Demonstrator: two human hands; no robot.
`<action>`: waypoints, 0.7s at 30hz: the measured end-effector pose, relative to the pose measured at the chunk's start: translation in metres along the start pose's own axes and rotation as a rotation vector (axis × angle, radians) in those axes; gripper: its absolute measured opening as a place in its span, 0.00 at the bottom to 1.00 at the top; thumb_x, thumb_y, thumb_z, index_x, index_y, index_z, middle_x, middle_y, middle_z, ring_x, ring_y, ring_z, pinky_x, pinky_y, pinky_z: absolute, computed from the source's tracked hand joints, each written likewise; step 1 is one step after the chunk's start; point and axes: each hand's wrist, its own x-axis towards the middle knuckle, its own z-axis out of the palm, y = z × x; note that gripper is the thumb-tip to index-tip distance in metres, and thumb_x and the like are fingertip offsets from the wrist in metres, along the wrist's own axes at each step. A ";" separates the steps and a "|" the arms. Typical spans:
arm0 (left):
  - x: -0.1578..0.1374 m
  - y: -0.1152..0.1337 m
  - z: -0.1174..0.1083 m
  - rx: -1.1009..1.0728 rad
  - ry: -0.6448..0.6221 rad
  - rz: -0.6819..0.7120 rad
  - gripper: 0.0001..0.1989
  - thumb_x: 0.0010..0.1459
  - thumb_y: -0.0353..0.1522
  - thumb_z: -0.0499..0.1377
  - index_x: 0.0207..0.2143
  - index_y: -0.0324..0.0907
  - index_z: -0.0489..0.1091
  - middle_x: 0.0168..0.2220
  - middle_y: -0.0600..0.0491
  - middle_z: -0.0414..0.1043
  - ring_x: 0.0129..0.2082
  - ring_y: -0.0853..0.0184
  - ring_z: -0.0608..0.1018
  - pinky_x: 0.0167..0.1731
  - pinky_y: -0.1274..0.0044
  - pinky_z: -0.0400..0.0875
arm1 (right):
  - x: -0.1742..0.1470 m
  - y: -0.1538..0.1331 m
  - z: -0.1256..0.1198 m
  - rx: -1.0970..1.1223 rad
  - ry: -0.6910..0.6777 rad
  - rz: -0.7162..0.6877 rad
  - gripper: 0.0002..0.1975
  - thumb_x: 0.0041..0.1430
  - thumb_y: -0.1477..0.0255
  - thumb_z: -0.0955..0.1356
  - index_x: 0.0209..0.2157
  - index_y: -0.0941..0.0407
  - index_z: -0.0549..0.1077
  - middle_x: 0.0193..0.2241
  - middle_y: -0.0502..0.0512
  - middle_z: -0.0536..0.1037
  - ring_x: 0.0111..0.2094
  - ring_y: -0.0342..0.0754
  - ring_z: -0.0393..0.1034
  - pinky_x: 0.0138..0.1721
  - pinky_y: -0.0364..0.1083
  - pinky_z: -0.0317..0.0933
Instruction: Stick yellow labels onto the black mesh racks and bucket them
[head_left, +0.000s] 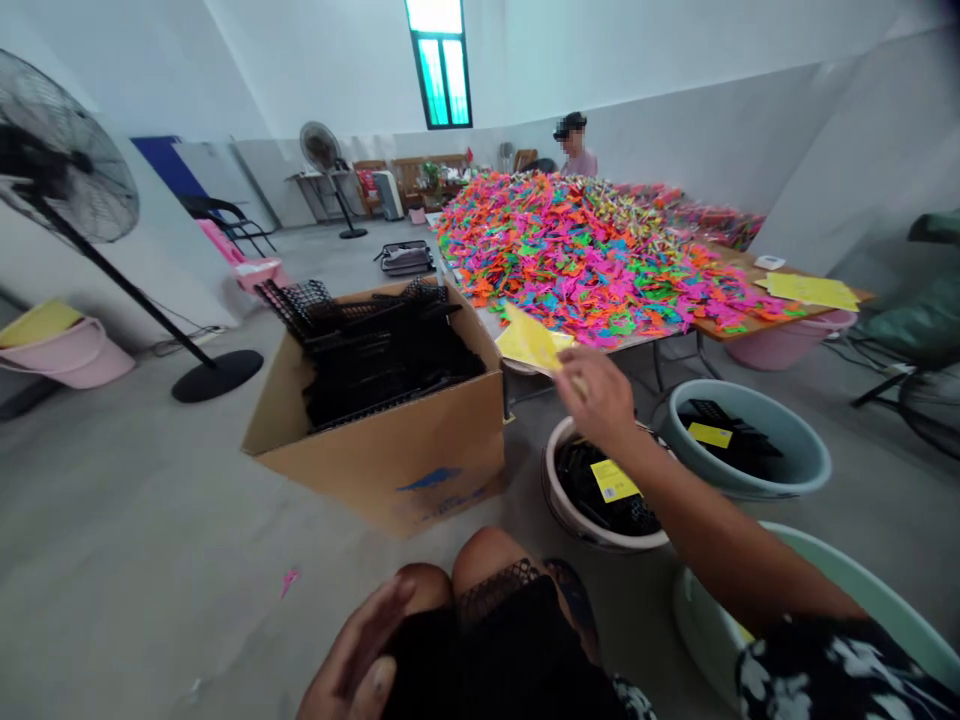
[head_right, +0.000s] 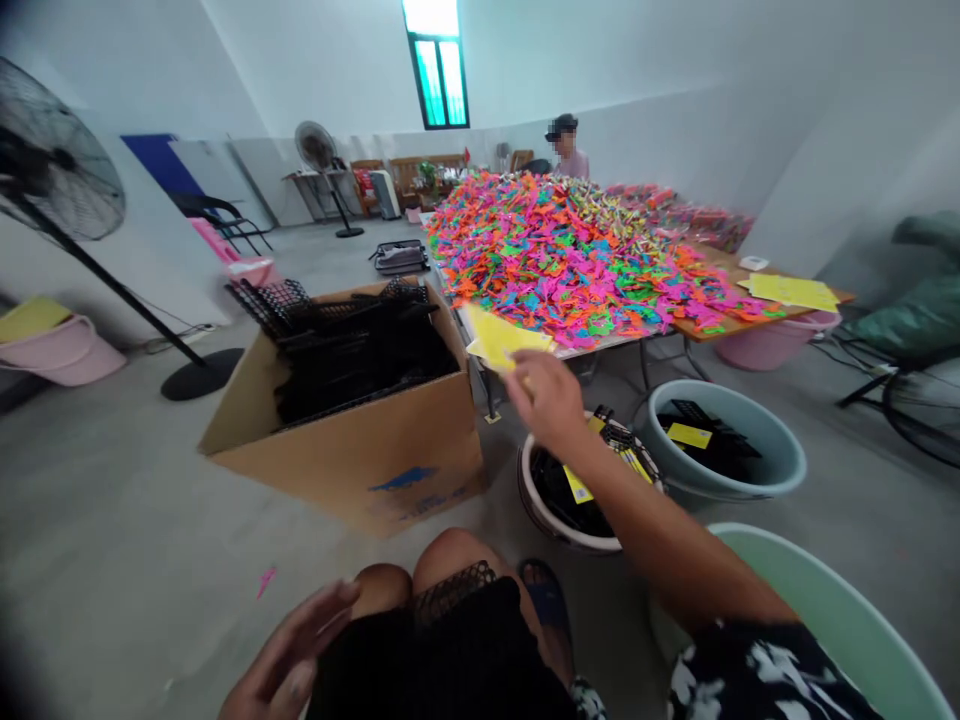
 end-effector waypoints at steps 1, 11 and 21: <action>0.003 0.017 0.011 -0.193 -0.024 -0.029 0.30 0.65 0.53 0.58 0.65 0.54 0.69 0.63 0.47 0.75 0.61 0.47 0.77 0.62 0.55 0.74 | -0.023 -0.028 -0.008 0.080 -0.023 -0.183 0.05 0.71 0.69 0.68 0.37 0.51 0.74 0.49 0.60 0.81 0.53 0.53 0.75 0.58 0.55 0.68; -0.004 0.094 0.074 -0.907 0.179 -0.373 0.23 0.54 0.37 0.73 0.51 0.36 0.79 0.53 0.38 0.81 0.57 0.45 0.80 0.60 0.58 0.75 | -0.170 -0.174 -0.030 0.466 -0.334 -0.542 0.16 0.67 0.59 0.72 0.49 0.56 0.75 0.54 0.61 0.80 0.59 0.55 0.72 0.72 0.62 0.54; -0.032 0.084 0.040 -0.631 0.109 -0.279 0.24 0.54 0.41 0.73 0.50 0.40 0.75 0.48 0.42 0.84 0.42 0.51 0.86 0.40 0.65 0.84 | -0.181 -0.159 -0.032 0.889 -0.819 0.314 0.47 0.57 0.62 0.77 0.72 0.48 0.55 0.70 0.65 0.61 0.54 0.55 0.76 0.55 0.58 0.74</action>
